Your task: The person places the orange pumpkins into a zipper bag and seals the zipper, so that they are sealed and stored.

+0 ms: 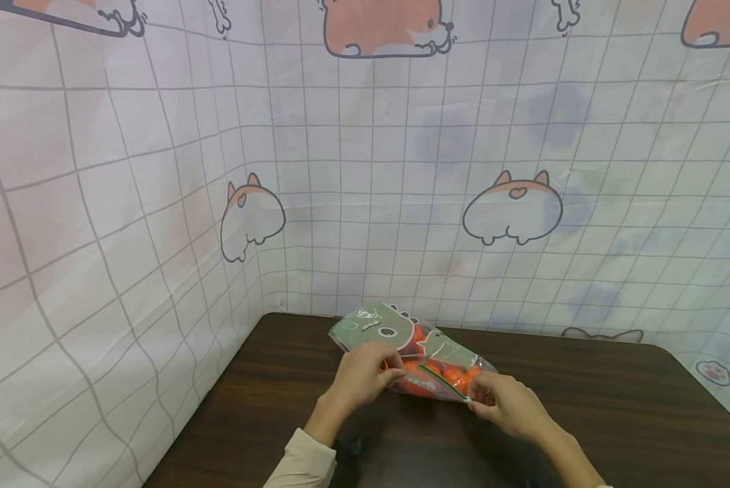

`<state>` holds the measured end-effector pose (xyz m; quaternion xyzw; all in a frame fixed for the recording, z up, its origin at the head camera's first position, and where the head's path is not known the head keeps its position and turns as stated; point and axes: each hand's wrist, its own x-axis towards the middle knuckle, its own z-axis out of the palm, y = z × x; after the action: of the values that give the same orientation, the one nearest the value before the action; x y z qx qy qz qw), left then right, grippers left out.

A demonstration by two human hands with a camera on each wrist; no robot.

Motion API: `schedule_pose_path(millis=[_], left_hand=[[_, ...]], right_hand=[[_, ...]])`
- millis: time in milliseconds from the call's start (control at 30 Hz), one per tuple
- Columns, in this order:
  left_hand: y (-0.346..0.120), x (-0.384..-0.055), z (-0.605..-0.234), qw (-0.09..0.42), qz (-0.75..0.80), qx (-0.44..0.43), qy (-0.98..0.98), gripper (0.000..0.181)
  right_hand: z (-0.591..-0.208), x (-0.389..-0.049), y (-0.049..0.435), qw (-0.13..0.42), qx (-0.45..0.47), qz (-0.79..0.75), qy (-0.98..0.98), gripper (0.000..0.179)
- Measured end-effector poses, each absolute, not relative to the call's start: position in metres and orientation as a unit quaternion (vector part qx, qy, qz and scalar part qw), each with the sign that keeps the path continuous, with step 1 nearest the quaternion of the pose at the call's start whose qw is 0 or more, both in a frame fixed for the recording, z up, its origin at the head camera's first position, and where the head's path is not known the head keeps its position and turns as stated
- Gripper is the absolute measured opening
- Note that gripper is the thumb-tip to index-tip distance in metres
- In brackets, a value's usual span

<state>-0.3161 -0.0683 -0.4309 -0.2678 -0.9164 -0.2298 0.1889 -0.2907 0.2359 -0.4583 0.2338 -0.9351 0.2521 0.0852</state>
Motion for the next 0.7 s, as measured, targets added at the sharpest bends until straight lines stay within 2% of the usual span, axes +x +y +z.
schedule_pose_path(millis=[700], left_hand=[[-0.0747,-0.3211,-0.4315,0.183,-0.247,-0.264,-0.914,0.012]], right_hand=[[-0.4599,-0.2919,0.2408,0.087,0.248,0.264,-0.928,0.015]])
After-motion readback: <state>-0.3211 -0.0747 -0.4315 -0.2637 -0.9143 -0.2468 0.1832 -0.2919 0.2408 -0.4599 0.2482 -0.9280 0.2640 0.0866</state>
